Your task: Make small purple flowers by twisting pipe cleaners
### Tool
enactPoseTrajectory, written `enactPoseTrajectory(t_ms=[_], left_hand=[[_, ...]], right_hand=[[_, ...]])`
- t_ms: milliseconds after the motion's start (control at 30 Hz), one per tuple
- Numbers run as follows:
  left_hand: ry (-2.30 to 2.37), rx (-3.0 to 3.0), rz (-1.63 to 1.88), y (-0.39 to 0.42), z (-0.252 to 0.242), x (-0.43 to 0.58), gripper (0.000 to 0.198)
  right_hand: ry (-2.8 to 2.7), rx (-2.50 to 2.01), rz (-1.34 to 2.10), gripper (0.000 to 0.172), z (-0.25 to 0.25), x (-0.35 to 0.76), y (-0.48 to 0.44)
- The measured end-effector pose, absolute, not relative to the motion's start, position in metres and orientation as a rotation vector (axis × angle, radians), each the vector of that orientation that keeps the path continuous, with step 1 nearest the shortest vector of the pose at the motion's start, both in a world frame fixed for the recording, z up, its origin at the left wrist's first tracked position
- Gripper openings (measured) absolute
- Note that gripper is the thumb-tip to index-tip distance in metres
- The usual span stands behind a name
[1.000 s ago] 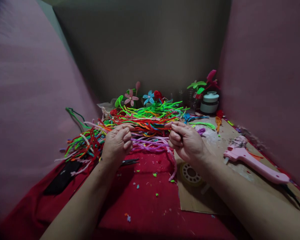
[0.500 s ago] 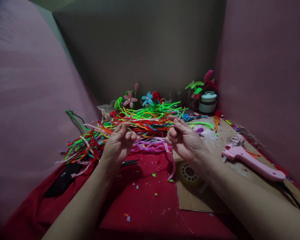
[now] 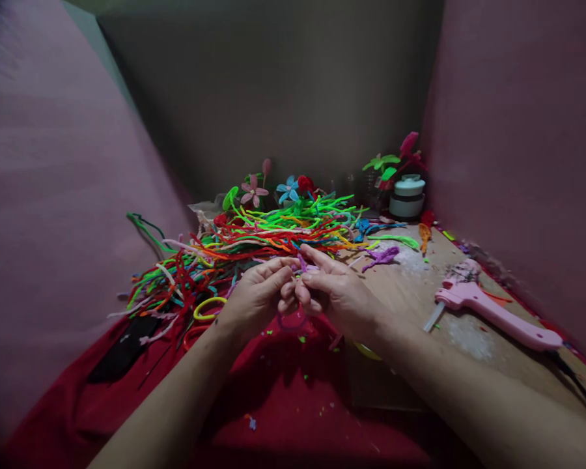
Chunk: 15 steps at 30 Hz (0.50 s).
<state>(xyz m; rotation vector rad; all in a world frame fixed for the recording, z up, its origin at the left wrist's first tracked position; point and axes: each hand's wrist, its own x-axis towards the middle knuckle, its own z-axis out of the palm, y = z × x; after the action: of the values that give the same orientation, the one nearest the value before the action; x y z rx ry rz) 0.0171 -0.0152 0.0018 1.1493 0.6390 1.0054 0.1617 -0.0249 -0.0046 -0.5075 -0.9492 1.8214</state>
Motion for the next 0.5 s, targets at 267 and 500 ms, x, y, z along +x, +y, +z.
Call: enactPoseTrajectory(t_ms=[267,500], left_hand=[[0.693,1.201,0.926,-0.0149,0.0046,0.0144,0.02],[0.785,1.209,0.928,-0.0128,0.0018,0.0126,0.024]], right_hand=[[-1.013,-0.525,1.878,0.065,-0.0114,0.1617,-0.0252],[-1.067,-0.554,1.836,0.065,-0.0149,0.1591,-0.0236]])
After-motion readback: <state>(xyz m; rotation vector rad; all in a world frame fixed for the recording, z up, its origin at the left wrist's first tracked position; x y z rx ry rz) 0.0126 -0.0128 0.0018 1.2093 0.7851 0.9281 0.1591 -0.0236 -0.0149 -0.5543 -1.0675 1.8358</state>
